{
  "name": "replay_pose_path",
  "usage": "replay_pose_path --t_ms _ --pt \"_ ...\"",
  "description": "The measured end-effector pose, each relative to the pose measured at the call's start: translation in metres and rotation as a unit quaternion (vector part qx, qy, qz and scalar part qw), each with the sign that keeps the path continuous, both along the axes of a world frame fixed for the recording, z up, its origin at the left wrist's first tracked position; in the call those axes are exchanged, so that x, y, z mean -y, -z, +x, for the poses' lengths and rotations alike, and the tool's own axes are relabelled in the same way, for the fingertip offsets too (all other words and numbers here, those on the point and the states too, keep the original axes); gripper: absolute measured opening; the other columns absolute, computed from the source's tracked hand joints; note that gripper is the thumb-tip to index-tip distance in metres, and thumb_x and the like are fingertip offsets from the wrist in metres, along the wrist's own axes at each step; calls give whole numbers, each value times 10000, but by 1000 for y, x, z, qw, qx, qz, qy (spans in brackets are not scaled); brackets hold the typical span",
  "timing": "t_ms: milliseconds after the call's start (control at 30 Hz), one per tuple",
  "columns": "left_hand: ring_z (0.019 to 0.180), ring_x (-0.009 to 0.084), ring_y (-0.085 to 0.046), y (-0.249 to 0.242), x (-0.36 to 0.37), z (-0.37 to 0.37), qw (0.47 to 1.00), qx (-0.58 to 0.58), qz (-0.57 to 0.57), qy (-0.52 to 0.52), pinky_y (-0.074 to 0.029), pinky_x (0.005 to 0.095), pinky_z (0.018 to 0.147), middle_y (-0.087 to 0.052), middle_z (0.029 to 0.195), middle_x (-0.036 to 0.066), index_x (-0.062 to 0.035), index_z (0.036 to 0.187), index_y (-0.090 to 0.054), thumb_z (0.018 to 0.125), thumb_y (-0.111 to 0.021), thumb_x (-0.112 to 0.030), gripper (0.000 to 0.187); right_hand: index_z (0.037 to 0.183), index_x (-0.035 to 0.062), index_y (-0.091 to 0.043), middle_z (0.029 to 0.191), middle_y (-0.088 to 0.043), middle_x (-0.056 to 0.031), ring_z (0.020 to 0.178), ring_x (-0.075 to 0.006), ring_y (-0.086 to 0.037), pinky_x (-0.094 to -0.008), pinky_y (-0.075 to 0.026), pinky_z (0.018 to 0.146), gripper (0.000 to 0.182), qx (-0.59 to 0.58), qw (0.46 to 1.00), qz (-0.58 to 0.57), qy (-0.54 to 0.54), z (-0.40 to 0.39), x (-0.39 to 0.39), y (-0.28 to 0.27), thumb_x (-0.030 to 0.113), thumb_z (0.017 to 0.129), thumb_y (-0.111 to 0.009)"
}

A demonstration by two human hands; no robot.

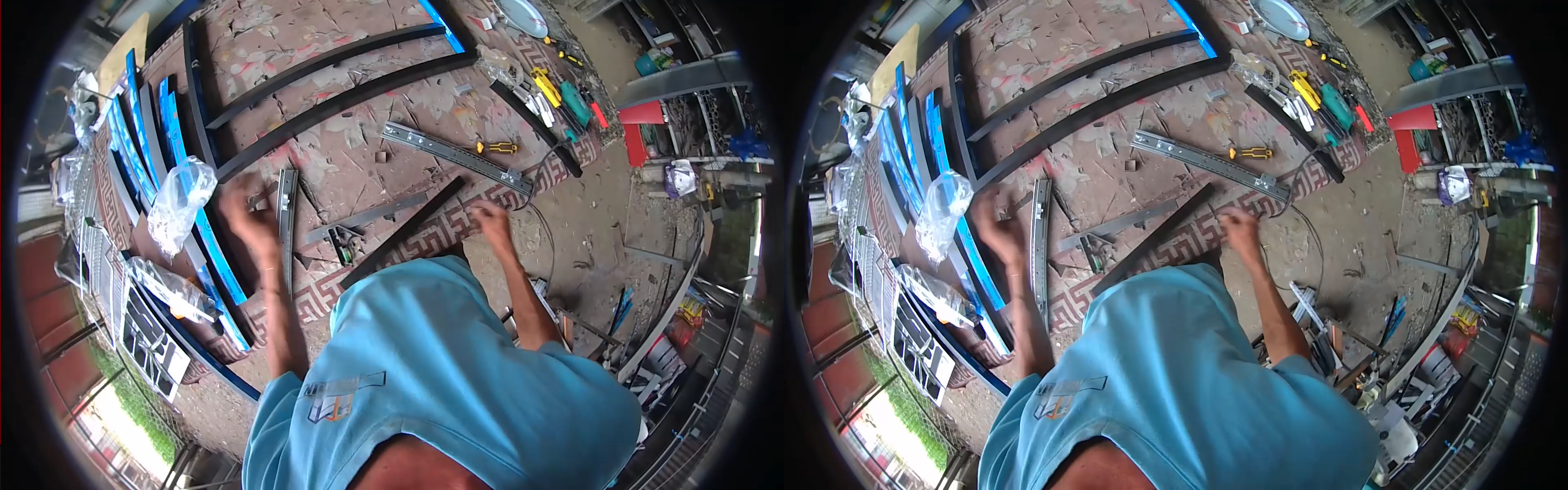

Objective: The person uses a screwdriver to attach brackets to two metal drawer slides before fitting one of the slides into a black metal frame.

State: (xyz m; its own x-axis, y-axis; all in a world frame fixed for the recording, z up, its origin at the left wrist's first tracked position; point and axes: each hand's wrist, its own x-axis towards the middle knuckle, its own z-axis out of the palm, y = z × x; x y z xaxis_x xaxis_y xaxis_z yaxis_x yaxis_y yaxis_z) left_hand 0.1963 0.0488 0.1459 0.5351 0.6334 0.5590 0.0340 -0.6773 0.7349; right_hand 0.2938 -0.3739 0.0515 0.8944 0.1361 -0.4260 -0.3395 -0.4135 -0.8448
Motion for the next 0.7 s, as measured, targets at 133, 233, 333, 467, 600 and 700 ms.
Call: replay_pose_path --t_ms 133,233,333,467,600,700 --pt "868 210 -624 52 129 52 925 -262 -244 125 -502 304 721 -633 984 133 -40 1012 -629 792 -653 -139 242 1006 10 -629 784 -631 -50 655 -112 -585 -252 -491 583 186 37 994 -50 87 37 48 -7 103 853 -581" --pt "921 286 -594 70 199 84 908 -316 -185 203 -478 364 782 -624 996 144 -56 1006 -634 785 -648 -183 256 1019 -6 -622 843 -647 -107 741 -203 -613 -299 -495 697 217 172 982 -72 3 73 48 -8 110 838 -594" --pt "1049 327 -523 79 240 122 906 -340 -105 230 -419 411 889 -601 1075 133 -73 1047 -623 740 -666 -182 329 1085 -13 -589 1019 -616 -167 946 -300 -578 -344 -446 858 293 261 946 -179 -68 118 49 -23 87 809 -593" --pt "1191 290 -417 101 269 172 916 -326 46 230 -290 447 1018 -516 1232 93 -132 1177 -551 674 -708 -176 529 1143 5 -559 1154 -547 -189 1081 -338 -489 -382 -388 935 382 347 902 -175 -191 177 53 3 55 766 -598" --pt "1192 274 -415 110 281 195 844 -389 223 294 -253 471 1056 -497 1219 63 -161 1266 -468 645 -748 -251 687 1097 -2 -572 1044 -559 -200 981 -354 -488 -420 -372 900 381 339 859 -162 -348 200 55 22 41 719 -574" --pt "1116 262 -449 108 271 198 792 -434 249 349 -290 432 1025 -512 1122 84 -152 1230 -491 608 -776 -340 709 1091 -11 -572 1051 -511 -204 1015 -357 -472 -423 -399 879 390 298 827 -168 -446 206 59 18 23 706 -521"
